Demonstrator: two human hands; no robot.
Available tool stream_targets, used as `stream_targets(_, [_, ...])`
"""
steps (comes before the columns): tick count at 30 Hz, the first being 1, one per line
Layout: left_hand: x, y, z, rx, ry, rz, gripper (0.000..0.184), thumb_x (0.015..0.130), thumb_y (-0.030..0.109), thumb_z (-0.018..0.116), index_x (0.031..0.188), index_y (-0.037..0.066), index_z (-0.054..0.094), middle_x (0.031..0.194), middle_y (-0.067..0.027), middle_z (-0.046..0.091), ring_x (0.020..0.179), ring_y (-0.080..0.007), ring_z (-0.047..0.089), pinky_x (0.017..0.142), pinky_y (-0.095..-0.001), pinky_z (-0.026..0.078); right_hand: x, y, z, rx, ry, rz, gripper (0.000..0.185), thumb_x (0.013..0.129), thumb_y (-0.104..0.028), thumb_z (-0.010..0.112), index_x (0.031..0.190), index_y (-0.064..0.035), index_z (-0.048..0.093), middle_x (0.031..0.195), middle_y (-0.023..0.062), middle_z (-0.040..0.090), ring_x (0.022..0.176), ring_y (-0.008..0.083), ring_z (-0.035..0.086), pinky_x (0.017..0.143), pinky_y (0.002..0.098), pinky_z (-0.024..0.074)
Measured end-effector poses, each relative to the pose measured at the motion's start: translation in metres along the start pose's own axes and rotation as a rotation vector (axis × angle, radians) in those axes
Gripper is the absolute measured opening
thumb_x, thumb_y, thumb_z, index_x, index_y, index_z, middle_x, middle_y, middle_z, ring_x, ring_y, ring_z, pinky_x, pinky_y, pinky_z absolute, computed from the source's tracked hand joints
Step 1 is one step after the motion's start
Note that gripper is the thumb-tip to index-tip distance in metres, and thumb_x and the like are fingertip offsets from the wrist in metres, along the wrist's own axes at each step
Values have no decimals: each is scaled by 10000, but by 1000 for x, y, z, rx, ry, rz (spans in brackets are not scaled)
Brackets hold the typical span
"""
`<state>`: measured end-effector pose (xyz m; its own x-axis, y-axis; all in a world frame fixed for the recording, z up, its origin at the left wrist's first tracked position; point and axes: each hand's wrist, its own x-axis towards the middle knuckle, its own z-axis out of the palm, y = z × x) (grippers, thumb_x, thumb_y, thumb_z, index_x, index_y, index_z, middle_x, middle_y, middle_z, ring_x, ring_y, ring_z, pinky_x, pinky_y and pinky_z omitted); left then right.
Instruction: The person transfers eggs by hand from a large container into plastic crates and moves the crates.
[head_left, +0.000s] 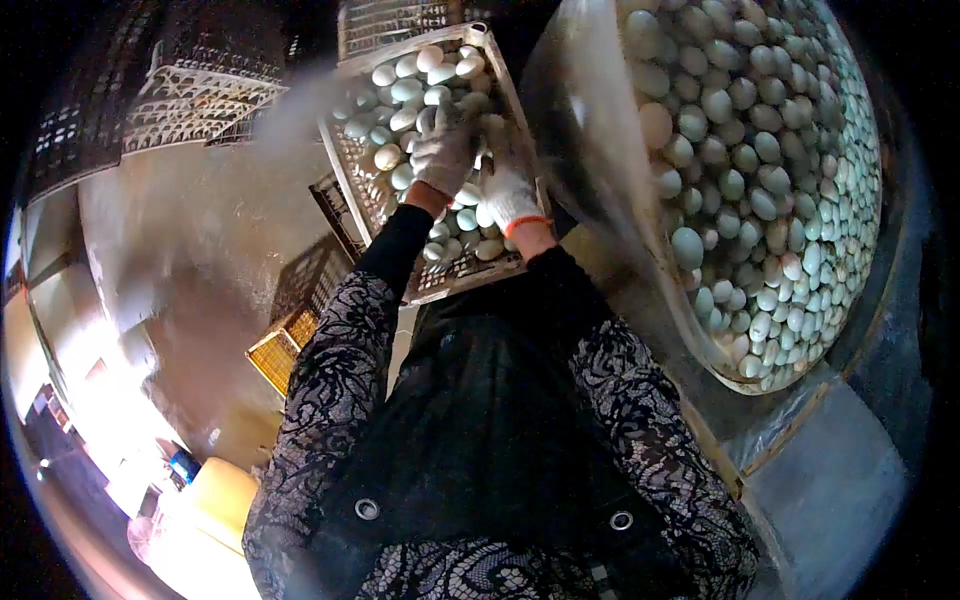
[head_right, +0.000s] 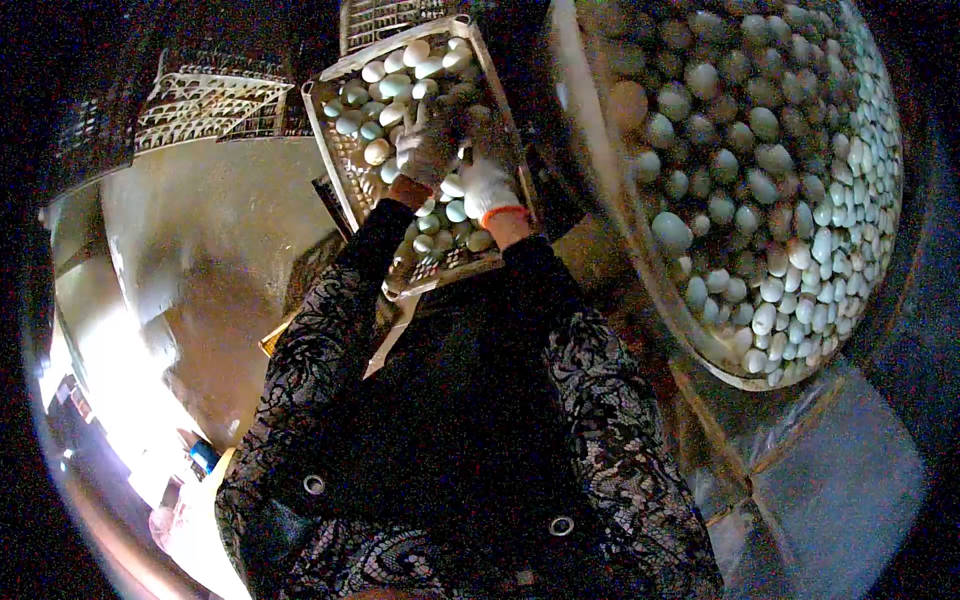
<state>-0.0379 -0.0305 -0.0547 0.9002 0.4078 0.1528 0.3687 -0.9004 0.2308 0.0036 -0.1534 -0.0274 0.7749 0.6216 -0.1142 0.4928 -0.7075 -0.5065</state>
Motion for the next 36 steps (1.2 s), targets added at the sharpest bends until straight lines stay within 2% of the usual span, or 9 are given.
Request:
stream_targets(9, [63,-28,40,323,32,267,444,843,360,558,1270,243,531,1379,-154,397,1314,-352,310,998,-547,344,-69,8,-7,-226,-124,-221,453,850,-237,572,1281,-344,480,1412,192,352,1206,416,444,942,488,432])
stream_targets(10, [62,-19,25,196,40,193,464,833,369,573,1273,227,532,1373,-160,403,1300,-367,325,1021,-530,325,-48,-14,-49,76,-766,177,504,851,-256,571,1334,-306,438,1435,197,329,1280,420,372,996,478,399])
stream_targets(11, [56,-7,4,74,45,122,485,823,377,588,1275,210,532,1367,-166,408,1287,-383,341,1044,-512,307,-49,-9,-44,82,-767,185,504,851,-256,571,1334,-306,438,1435,197,329,1280,420,372,996,478,399])
stream_targets(13, [39,7,0,-118,43,74,494,816,379,600,1269,190,541,1361,-179,412,1280,-397,346,1051,-504,303,-51,4,-27,-223,-191,-183,582,846,-276,573,1393,-265,372,1463,193,298,1280,400,382,1002,488,390])
stream_targets(17, [-5,18,-27,-177,-106,191,483,876,345,528,1312,140,493,1412,-185,373,1347,-344,278,1103,-521,197,-45,16,-7,-74,-347,59,553,843,-237,573,1349,-184,356,1330,224,402,1098,408,517,954,502,413])
stream_targets(24, [-1,5,18,51,-157,264,472,901,427,486,1316,202,498,1462,-159,318,1354,-386,245,1121,-534,127,-105,-13,-162,447,88,-313,356,808,-99,639,1160,-87,582,1183,142,581,1072,311,570,877,380,475])
stream_targets(28, [24,79,-107,-386,91,178,413,832,176,651,1229,99,564,1263,-159,529,1137,-343,531,911,-398,472,-152,26,-280,269,413,-141,294,839,-81,604,1132,-71,593,1076,119,625,967,279,613,813,364,487])
stream_targets(33, [44,205,-228,-861,-206,524,381,828,100,652,1201,67,579,1121,-184,618,964,-335,626,823,-393,507,-197,106,-333,89,203,421,325,947,-149,500,1253,-42,525,1143,155,621,1040,257,608,871,345,474])
stream_targets(36, [63,251,-218,-628,-416,719,572,804,237,693,1314,105,472,1137,-196,606,939,-377,627,782,-419,525,-202,158,-320,65,157,251,341,972,-183,465,1288,-65,516,1156,139,622,1028,212,606,873,316,463])
